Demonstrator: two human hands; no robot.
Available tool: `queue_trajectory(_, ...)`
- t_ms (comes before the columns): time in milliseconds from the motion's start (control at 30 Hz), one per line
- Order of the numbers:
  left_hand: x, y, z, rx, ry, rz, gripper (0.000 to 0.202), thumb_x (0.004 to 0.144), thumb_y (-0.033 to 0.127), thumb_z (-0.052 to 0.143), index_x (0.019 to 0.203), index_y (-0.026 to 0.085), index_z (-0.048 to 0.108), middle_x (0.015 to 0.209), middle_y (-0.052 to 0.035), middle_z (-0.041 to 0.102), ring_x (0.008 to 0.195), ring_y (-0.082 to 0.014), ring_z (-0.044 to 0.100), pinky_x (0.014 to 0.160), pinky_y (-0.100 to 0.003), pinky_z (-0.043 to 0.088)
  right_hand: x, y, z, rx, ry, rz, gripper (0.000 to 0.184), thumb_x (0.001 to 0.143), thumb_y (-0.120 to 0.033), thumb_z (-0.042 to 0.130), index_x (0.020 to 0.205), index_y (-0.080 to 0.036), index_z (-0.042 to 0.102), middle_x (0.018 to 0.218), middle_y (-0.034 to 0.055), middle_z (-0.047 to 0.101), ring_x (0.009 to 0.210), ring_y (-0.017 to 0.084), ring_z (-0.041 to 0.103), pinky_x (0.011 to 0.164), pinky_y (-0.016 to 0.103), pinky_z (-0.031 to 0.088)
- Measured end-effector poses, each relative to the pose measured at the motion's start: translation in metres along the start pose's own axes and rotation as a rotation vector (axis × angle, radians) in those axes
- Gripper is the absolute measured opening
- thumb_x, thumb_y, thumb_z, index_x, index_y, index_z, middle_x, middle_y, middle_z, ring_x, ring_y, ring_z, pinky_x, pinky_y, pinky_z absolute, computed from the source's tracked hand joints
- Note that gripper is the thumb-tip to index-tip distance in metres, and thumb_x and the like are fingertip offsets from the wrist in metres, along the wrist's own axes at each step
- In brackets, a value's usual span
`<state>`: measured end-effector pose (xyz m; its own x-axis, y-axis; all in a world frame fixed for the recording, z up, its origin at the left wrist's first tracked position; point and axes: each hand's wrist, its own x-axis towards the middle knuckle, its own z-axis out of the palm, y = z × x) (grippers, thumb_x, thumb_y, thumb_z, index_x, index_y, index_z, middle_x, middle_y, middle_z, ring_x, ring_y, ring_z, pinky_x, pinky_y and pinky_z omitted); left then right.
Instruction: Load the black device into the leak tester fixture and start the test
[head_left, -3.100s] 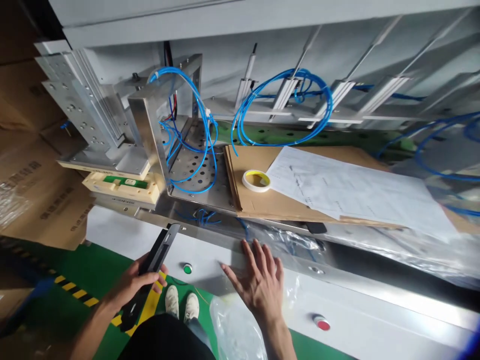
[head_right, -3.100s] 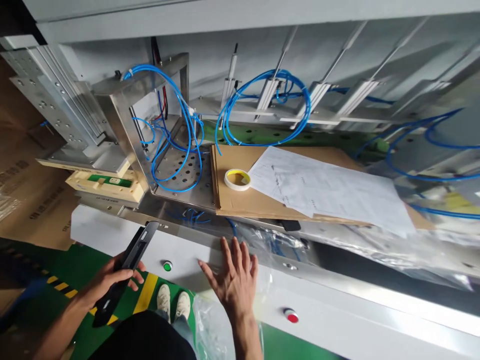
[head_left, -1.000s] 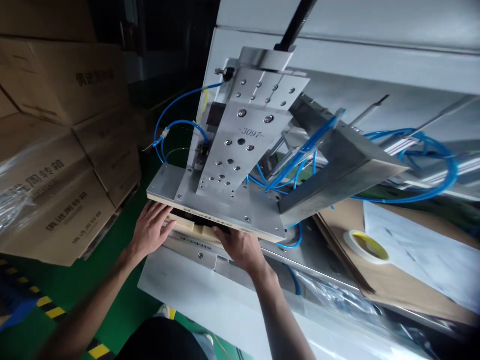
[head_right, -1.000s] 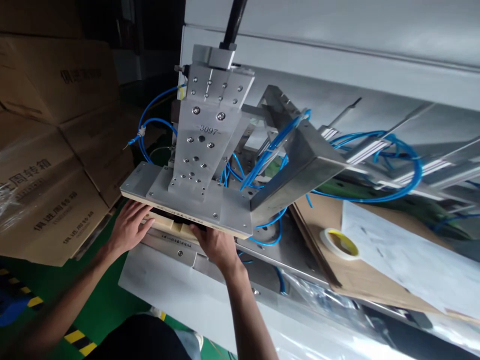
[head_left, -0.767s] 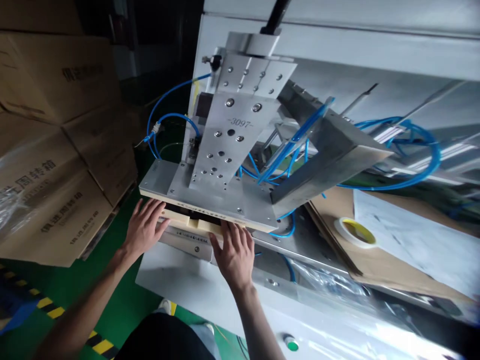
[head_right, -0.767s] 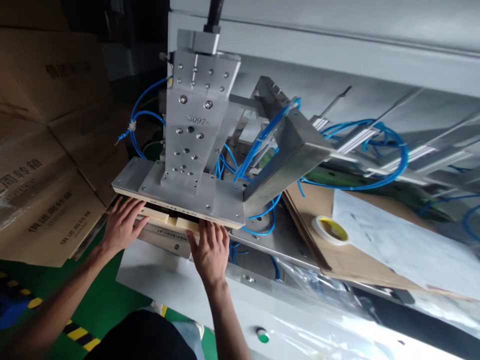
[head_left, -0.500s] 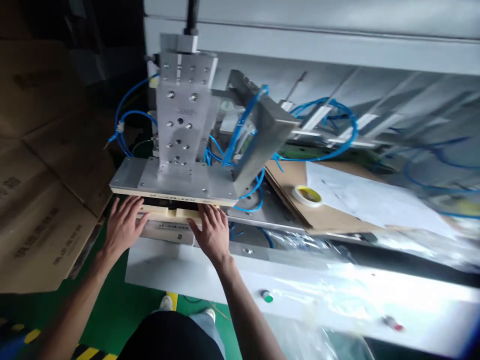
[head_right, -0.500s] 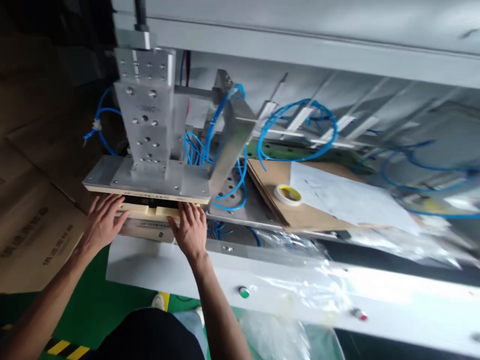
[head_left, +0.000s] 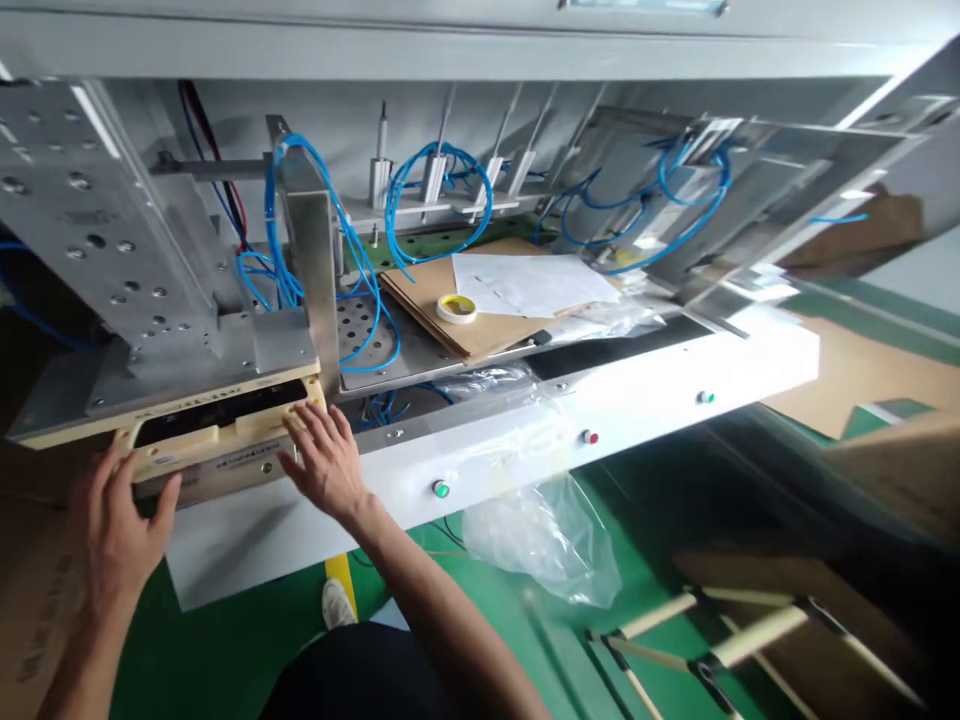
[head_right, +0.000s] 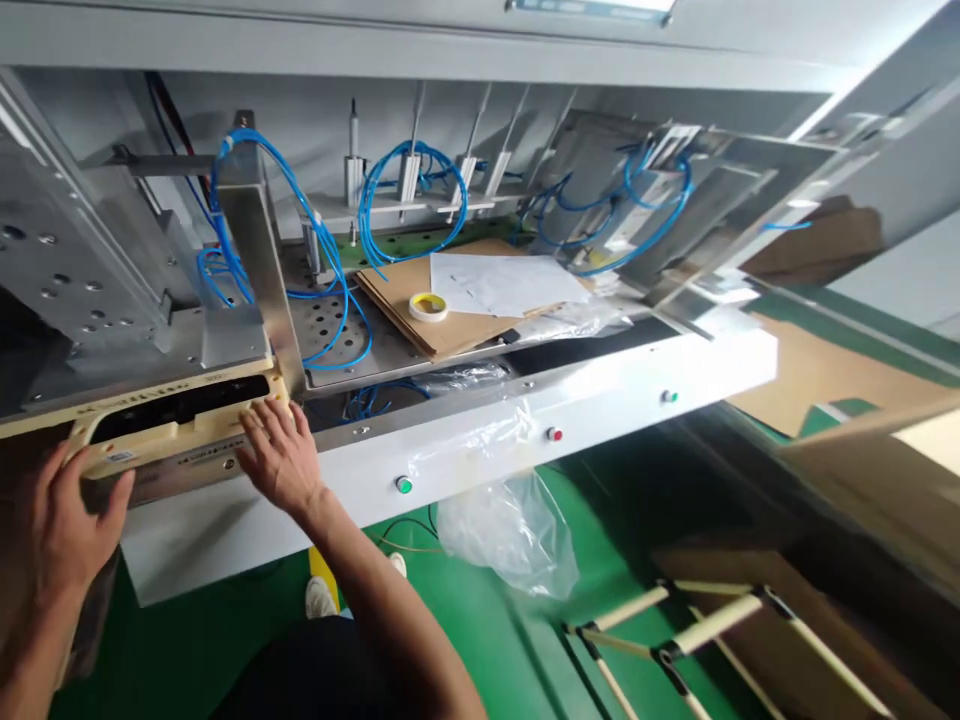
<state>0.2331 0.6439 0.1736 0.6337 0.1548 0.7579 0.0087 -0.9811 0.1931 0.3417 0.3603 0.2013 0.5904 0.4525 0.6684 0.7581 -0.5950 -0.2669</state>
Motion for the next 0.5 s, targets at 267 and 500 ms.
queue_trajectory(267,-0.110,0.168,0.034,-0.368,-0.269,0.224,0.055,0.097,0.026,0.067,0.150,0.031,0.051,0.126,-0.0126,0.075,0.118,-0.0331,0.073,0.100,-0.054,0.063,-0.168,0.002,-0.073,0.035,0.100,0.194,0.025,0.102,-0.016,0.060,0.126,-0.020,0.064,0.099,0.0075,0.074,0.089,0.021,0.070,0.083,0.039,0.060)
queue_trajectory(500,-0.133,0.302,0.077,-0.342,-0.480,0.435,0.073,0.103,0.037,0.057,0.169,0.029,0.027,0.165,-0.0080,0.056,0.149,-0.0324,0.058,0.112,-0.054,0.061,-0.221,0.106,-0.146,-0.315,0.412,0.447,0.020,0.103,-0.018,0.056,0.119,-0.021,0.069,0.094,0.0079,0.072,0.085,0.022,0.070,0.076,0.037,0.061)
